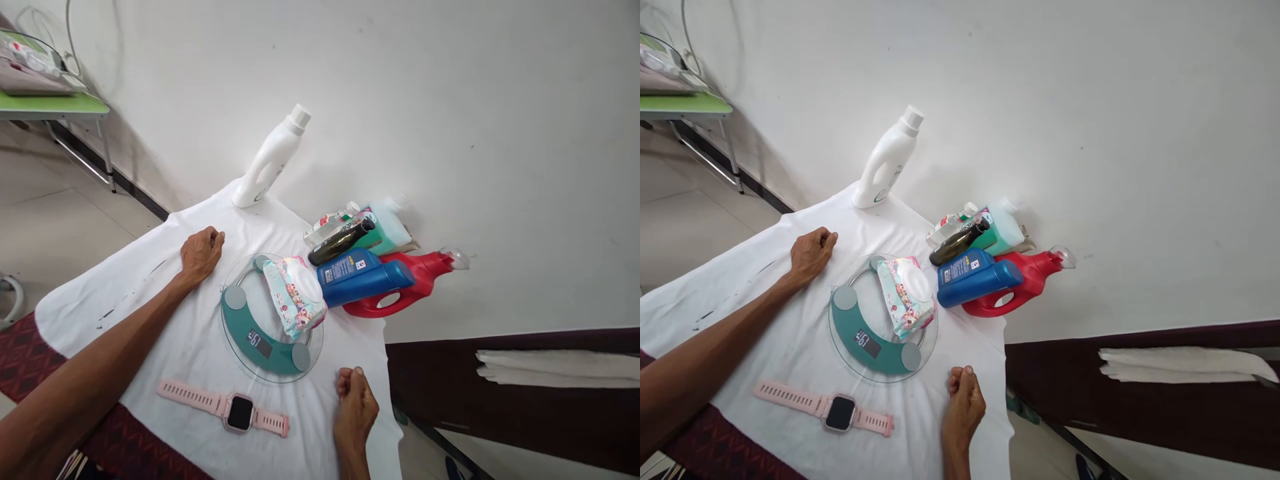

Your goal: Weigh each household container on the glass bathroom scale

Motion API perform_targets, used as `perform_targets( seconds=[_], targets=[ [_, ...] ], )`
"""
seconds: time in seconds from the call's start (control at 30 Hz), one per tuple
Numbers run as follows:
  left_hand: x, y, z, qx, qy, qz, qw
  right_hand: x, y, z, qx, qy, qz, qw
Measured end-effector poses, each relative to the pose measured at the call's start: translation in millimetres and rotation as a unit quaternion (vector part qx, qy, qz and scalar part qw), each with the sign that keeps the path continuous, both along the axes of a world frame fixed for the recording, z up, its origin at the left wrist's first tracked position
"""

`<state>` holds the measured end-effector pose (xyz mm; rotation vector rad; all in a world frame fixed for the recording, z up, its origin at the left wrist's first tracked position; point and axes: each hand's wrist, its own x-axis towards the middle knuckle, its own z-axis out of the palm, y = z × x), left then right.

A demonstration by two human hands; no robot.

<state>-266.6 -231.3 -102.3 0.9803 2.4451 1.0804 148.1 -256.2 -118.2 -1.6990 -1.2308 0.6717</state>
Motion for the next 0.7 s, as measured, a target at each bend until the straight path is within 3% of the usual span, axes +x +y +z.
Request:
perform_targets(
  seconds=[0.13,0.47,0.6,0.7],
  targets=[
    [-1,2,-0.1,-0.008,0.017,0.005,1.0,4,-3,-14.2,0.008,0.024,0.004,1.0],
    [-3,4,-0.1,-0.015,0.033,0.005,0.999,4,-4,-11.4,-0.013,0.039,0.001,0.999],
    [-3,4,2.3,-0.022,0.031,0.006,0.999,-21,-2,15.2,0.023,-0.045,0.017,0.999],
    [-3,5,3.6,-0.028,0.029,0.007,0.999,-63,7,45.1,0.117,-0.1,0.126,0.98]
  ],
)
